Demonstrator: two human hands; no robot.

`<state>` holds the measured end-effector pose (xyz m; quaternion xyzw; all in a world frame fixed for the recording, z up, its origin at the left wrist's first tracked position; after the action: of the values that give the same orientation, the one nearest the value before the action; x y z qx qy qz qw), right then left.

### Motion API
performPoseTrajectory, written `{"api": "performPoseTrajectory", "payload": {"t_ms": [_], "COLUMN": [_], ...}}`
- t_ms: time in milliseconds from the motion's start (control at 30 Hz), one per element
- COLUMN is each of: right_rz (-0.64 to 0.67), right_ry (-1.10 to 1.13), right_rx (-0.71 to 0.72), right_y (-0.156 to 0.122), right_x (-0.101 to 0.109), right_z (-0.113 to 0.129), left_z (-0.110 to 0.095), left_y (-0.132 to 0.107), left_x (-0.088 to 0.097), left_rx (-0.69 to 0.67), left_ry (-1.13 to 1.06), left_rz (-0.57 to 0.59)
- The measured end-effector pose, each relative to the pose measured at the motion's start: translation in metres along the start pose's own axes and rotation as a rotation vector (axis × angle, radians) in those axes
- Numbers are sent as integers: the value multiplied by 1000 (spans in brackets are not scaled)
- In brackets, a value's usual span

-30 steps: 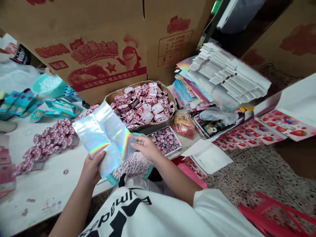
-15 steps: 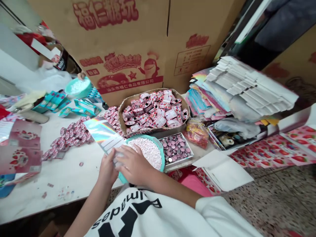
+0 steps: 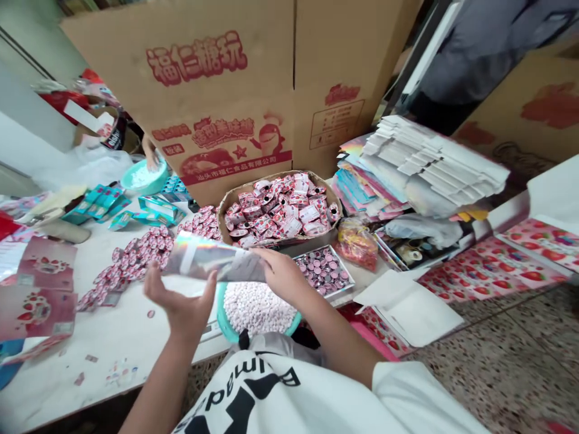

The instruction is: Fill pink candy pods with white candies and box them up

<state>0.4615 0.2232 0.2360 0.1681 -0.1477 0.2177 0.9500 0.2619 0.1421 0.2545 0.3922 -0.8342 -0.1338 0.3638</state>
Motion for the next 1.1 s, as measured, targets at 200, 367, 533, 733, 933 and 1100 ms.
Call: {"api": "performPoseTrajectory", "payload": {"t_ms": [200, 367, 533, 733, 933, 1100], "right_rz": [302, 195, 195, 153, 183, 204], "right_ry": [-375, -603, -512, -521, -433, -352], "right_rx": [231, 207, 306, 409, 393, 397], "right_y": [-13, -25, -29, -36, -41, -42], "right_x": [40, 36, 16, 3, -16, -38], "right_z": [32, 63, 76, 72, 73, 63], "left_z": [-36, -35, -42, -36, -19, -4], "left_y": [24, 14, 5, 1, -4, -4], "left_x": [16, 0, 9, 23, 34, 42], "left_rx": [-111, -51, -94, 124, 339, 397], "left_ry": [-120, -118, -146, -247, -303, -225], "left_rz": [583, 850, 977, 1010, 1008, 1056]}}
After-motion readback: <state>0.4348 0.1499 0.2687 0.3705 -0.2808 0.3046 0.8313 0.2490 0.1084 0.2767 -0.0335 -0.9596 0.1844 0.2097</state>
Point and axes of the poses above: each hand's wrist, its own y-axis towards the middle knuckle, its own x-axis out of the back of the hand, z = x × y, the point moved 1 cm from there along y, towards the middle knuckle, and after that the axes turned 9 degrees about x, right-handed, at the moved point
